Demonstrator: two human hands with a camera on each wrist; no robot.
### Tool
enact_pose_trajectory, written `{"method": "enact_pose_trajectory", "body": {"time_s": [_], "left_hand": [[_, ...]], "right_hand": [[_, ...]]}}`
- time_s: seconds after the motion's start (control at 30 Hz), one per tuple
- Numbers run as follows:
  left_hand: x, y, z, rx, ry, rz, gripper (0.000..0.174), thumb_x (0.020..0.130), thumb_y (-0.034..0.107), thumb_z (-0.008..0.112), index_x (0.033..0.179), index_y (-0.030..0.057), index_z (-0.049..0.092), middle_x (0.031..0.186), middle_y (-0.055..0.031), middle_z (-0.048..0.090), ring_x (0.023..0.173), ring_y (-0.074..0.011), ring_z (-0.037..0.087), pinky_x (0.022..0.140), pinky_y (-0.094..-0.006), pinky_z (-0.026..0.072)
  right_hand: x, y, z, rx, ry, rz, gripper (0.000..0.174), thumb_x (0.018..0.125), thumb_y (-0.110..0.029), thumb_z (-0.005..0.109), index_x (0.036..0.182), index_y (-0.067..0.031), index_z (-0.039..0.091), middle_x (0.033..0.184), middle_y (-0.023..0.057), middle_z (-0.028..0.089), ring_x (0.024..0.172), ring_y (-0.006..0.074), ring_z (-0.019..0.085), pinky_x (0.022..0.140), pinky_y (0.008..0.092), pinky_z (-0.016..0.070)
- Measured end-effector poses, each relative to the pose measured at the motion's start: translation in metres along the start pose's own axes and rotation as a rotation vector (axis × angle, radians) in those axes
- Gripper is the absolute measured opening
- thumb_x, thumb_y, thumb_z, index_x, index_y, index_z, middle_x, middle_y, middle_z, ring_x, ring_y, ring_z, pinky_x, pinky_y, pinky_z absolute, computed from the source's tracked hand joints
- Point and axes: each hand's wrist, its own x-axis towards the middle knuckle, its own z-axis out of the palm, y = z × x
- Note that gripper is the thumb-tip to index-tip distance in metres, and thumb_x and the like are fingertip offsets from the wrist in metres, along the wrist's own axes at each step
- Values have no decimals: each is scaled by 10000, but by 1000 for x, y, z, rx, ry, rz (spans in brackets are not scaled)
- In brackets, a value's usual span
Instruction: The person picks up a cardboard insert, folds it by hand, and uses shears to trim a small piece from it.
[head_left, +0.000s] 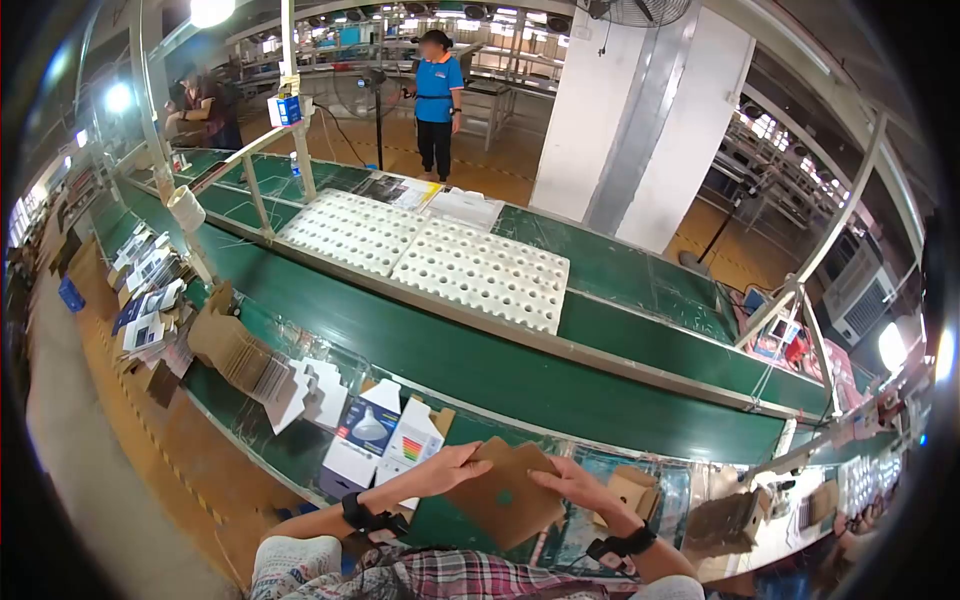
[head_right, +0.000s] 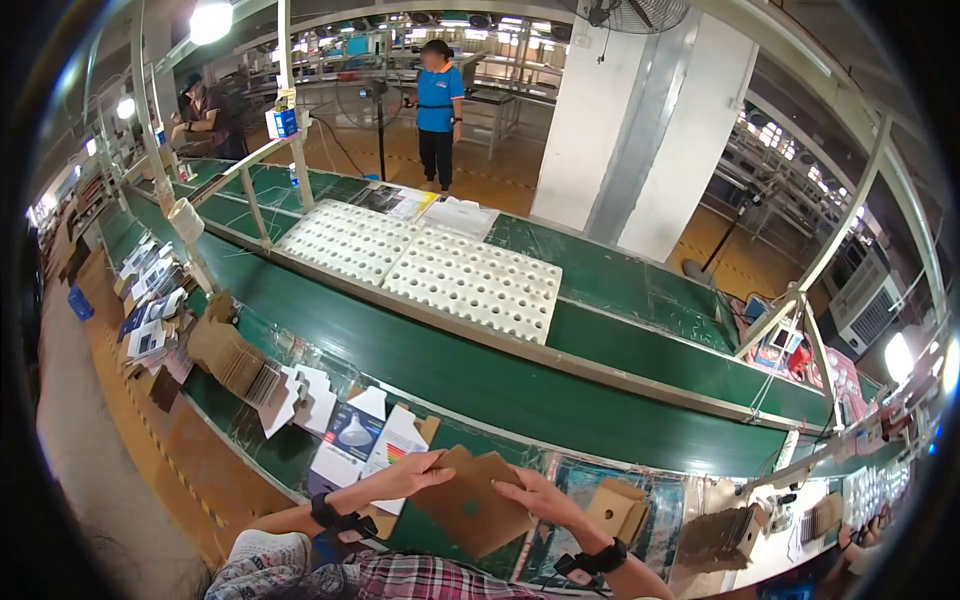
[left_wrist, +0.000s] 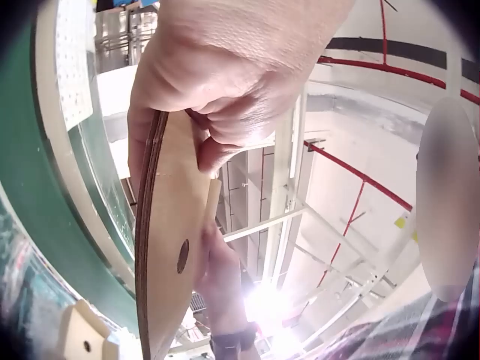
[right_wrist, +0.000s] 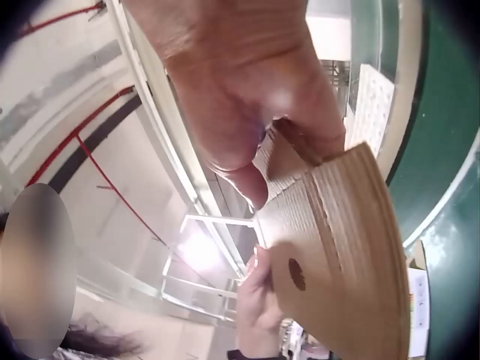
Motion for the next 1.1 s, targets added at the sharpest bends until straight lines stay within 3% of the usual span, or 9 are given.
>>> {"method": "enact_pose_trajectory", "body": {"time_s": [0.17, 0.2, 0.33, 0.43, 0.6, 0.67, 0.87, 0.97, 1.1], "left_hand": [[-58, -18, -57, 11, -68, 16, 481, 900, 316, 464, 1187, -63, 390, 1016, -181, 553, 962, -208, 519, 821, -301, 395], [-66, -18, -64, 169, 19, 87, 384, 889, 230, 458, 1130, -65, 407, 943, -220, 567, 879, -305, 569, 745, -355, 439], [-81, -34, -64, 634, 278, 101, 229, 818, 49, 419, 1031, -33, 403, 805, -234, 578, 678, -416, 570, 569, -460, 451], [-80, -44, -70, 647, 330, 127, 228, 823, 55, 410, 1039, -19, 414, 817, -250, 572, 697, -402, 577, 588, -473, 457], [-78, -52, -90, -699, 71, -237, 382, 931, 311, 400, 1185, 31, 460, 993, -34, 570, 934, -116, 533, 795, -262, 442], [-83, -53, -88, -857, 31, -307, 396, 932, 311, 398, 1214, 37, 441, 1026, -42, 563, 939, -111, 534, 792, -266, 447], [-88, -49, -79, -776, -82, -309, 406, 923, 251, 436, 1268, 41, 395, 1141, -48, 504, 1007, -116, 507, 831, -266, 447], [-81, -55, -74, -733, -210, -135, 418, 922, 263, 437, 1279, 53, 386, 1146, -46, 500, 1020, -127, 503, 836, -277, 448], [-85, -60, -73, -856, -137, -327, 418, 922, 277, 432, 1281, 67, 388, 1157, -44, 495, 1046, -134, 488, 862, -299, 438]], "right_hand": [[38, -14, 79, -39, 111, -44, 399, 885, -233, 493, 1201, 7, 448, 994, 54, 571, 891, 94, 490, 787, 247, 413], [46, -19, 90, -56, 137, -35, 401, 865, -220, 499, 1178, 26, 459, 1014, 115, 587, 913, 173, 543, 794, 279, 424], [84, -10, 135, -381, 454, -109, 366, 838, -213, 490, 1075, 66, 478, 963, 285, 544, 920, 423, 515, 754, 384, 433], [105, 15, 142, -508, 591, -239, 285, 835, -184, 483, 1020, 32, 506, 871, 218, 584, 804, 368, 564, 693, 355, 438], [87, -31, 135, -419, 410, -183, 215, 844, -149, 483, 993, 3, 501, 825, 217, 572, 777, 385, 550, 661, 386, 426], [85, -36, 132, -409, 359, -233, 185, 851, -131, 476, 994, -15, 496, 822, 209, 570, 772, 388, 542, 653, 394, 422], [72, -18, 124, -400, 357, -265, 186, 854, -116, 476, 1021, -34, 489, 810, 191, 572, 765, 372, 550, 651, 376, 429], [67, -12, 124, -365, 354, -274, 181, 854, -111, 475, 1021, -41, 494, 812, 186, 572, 766, 364, 555, 656, 372, 432], [60, -17, 119, -379, 323, -336, 177, 851, -87, 477, 1021, -49, 500, 817, 177, 573, 765, 353, 559, 652, 365, 436]]}}
